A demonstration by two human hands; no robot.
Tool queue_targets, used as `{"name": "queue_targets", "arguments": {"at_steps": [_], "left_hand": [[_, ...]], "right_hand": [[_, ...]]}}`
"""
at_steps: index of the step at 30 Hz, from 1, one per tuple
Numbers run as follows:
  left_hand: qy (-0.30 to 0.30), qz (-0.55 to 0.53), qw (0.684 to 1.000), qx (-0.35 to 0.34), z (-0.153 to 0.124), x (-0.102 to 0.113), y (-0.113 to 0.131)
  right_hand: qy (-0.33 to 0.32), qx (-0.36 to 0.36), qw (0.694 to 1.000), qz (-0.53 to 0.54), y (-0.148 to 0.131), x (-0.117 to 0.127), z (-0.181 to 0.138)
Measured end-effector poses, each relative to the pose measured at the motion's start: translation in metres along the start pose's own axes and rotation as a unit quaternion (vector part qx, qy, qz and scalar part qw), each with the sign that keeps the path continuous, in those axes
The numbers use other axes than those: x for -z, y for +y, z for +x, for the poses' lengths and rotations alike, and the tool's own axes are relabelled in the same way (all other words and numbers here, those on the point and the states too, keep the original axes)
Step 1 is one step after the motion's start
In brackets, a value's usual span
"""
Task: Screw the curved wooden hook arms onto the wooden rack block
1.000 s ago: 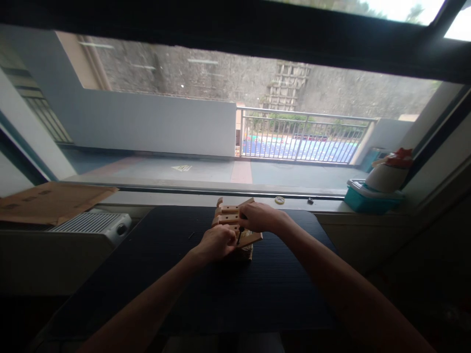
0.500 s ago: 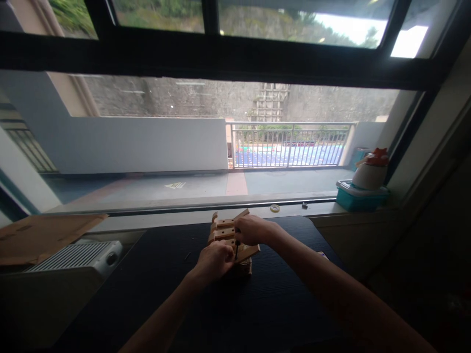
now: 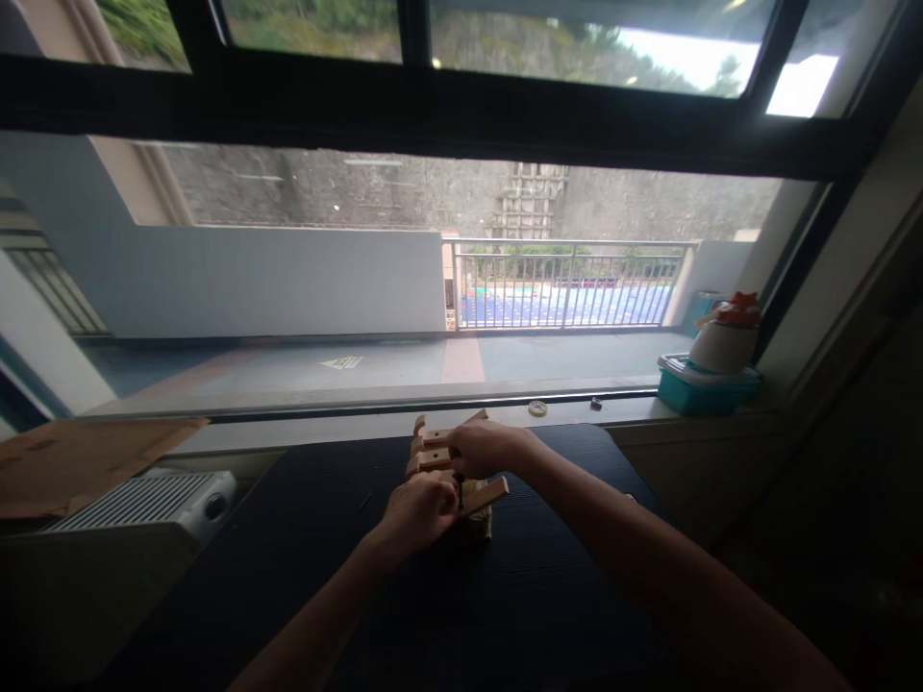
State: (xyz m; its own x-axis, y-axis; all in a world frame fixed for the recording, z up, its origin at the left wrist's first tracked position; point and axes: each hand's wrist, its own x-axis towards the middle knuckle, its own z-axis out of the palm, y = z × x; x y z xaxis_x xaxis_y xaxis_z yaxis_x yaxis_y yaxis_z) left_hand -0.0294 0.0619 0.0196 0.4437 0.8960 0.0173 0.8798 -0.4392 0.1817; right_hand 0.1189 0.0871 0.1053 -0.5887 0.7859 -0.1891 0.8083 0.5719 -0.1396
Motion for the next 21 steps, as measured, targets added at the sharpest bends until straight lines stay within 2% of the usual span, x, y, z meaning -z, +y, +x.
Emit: {"name": "queue_targets", "arguments": {"at_steps": [6,14,21], "left_hand": [[-0.002,-0.004,1.0,0.005,0.0,0.002,0.0],[-0.003,-0.01,1.0,0.005,0.0,0.004,0.0],[-0.007,-0.012,1.0,-0.002,0.0,0.004,0.0]], "right_hand": [[0.021,-0.019,1.0,0.006,0.006,-0.007,0.01],[-0.006,0.028,1.0,-0.003,-0.003,0.01,0.001],[-0.006,0.0,1.0,0.002,0.001,0.001,0.0]]}}
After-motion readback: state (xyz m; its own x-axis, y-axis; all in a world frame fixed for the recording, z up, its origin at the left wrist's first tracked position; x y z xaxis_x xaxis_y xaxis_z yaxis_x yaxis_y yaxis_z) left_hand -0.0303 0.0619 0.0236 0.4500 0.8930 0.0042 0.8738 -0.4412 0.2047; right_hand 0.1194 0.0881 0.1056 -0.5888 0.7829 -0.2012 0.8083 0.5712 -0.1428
